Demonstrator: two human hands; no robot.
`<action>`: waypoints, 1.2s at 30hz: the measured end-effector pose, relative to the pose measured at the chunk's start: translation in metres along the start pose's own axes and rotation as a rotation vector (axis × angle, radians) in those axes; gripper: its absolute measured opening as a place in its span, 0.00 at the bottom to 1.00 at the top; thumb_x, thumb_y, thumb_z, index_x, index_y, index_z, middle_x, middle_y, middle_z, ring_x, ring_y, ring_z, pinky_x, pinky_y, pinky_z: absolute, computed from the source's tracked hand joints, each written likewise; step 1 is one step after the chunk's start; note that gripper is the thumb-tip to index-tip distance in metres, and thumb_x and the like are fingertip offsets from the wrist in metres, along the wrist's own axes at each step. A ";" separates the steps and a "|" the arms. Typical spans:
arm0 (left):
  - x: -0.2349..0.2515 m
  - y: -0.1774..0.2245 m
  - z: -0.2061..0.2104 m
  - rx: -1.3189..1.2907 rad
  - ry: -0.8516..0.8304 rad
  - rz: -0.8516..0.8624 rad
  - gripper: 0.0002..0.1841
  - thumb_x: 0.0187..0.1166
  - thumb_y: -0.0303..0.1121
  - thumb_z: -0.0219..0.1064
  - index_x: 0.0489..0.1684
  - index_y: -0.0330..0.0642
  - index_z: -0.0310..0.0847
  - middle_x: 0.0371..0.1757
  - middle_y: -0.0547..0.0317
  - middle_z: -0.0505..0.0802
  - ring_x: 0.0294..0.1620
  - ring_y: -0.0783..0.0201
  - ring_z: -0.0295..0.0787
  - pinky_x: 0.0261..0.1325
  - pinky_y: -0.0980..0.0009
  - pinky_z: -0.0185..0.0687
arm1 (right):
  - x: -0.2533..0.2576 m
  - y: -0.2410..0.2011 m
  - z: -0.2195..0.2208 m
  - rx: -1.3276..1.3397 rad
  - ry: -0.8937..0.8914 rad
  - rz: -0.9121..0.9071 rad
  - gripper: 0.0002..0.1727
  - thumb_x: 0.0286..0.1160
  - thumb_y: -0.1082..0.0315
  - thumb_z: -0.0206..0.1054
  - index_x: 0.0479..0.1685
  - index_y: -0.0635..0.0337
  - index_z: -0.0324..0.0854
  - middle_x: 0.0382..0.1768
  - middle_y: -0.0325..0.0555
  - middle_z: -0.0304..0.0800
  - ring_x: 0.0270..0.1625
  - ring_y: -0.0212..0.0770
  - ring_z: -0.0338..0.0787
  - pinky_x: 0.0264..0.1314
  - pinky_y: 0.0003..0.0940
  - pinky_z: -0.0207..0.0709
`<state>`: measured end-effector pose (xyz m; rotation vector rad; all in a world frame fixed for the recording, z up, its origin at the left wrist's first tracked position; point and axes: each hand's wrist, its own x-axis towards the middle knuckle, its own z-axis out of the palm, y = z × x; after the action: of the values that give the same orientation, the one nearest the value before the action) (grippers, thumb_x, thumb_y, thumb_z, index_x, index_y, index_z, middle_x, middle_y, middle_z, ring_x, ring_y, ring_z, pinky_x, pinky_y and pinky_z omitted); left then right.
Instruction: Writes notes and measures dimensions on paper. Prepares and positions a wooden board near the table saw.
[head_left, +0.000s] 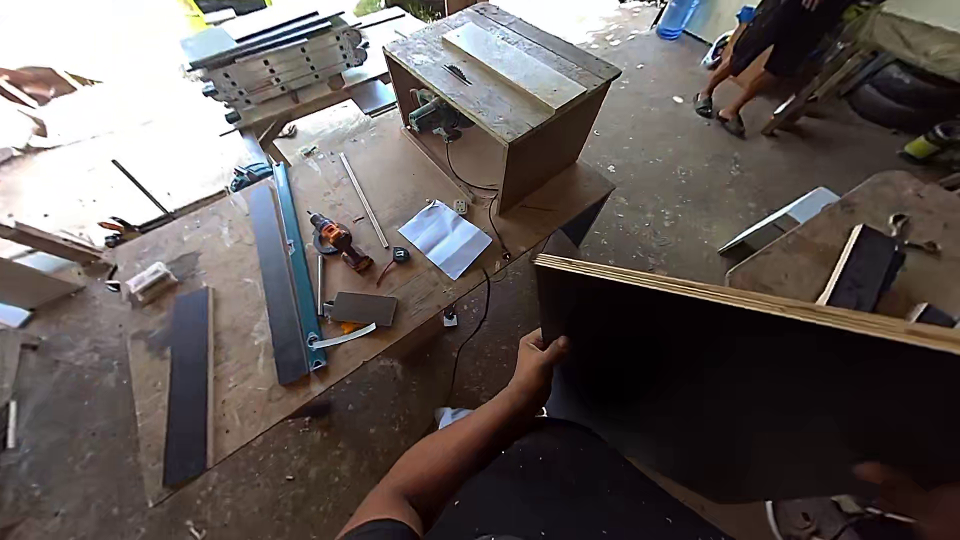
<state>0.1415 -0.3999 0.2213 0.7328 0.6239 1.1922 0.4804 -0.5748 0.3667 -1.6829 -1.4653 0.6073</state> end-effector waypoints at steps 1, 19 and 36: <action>0.015 -0.005 0.009 0.010 -0.016 -0.026 0.28 0.63 0.57 0.83 0.41 0.38 0.89 0.37 0.59 0.96 0.41 0.69 0.94 0.53 0.66 0.90 | -0.005 0.023 0.015 0.031 0.036 0.115 0.44 0.66 0.54 0.81 0.73 0.78 0.68 0.62 0.41 0.88 0.66 0.20 0.83 0.74 0.25 0.77; 0.425 0.128 0.095 0.235 -0.068 0.252 0.15 0.91 0.38 0.60 0.40 0.35 0.84 0.29 0.51 0.91 0.29 0.62 0.90 0.37 0.62 0.90 | 0.428 0.048 0.008 0.123 0.329 -0.074 0.43 0.80 0.43 0.68 0.82 0.66 0.60 0.73 0.38 0.80 0.74 0.25 0.80 0.80 0.28 0.74; 0.853 0.167 0.020 0.902 0.795 0.130 0.20 0.76 0.31 0.65 0.67 0.37 0.82 0.62 0.39 0.91 0.66 0.44 0.88 0.66 0.39 0.83 | 0.997 0.132 0.153 -0.311 -0.184 0.215 0.34 0.81 0.37 0.64 0.52 0.65 0.89 0.53 0.69 0.90 0.61 0.65 0.88 0.65 0.72 0.73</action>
<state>0.2789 0.4530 0.3225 1.0384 1.8720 1.2971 0.6473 0.4279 0.3199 -2.0917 -1.5830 0.6925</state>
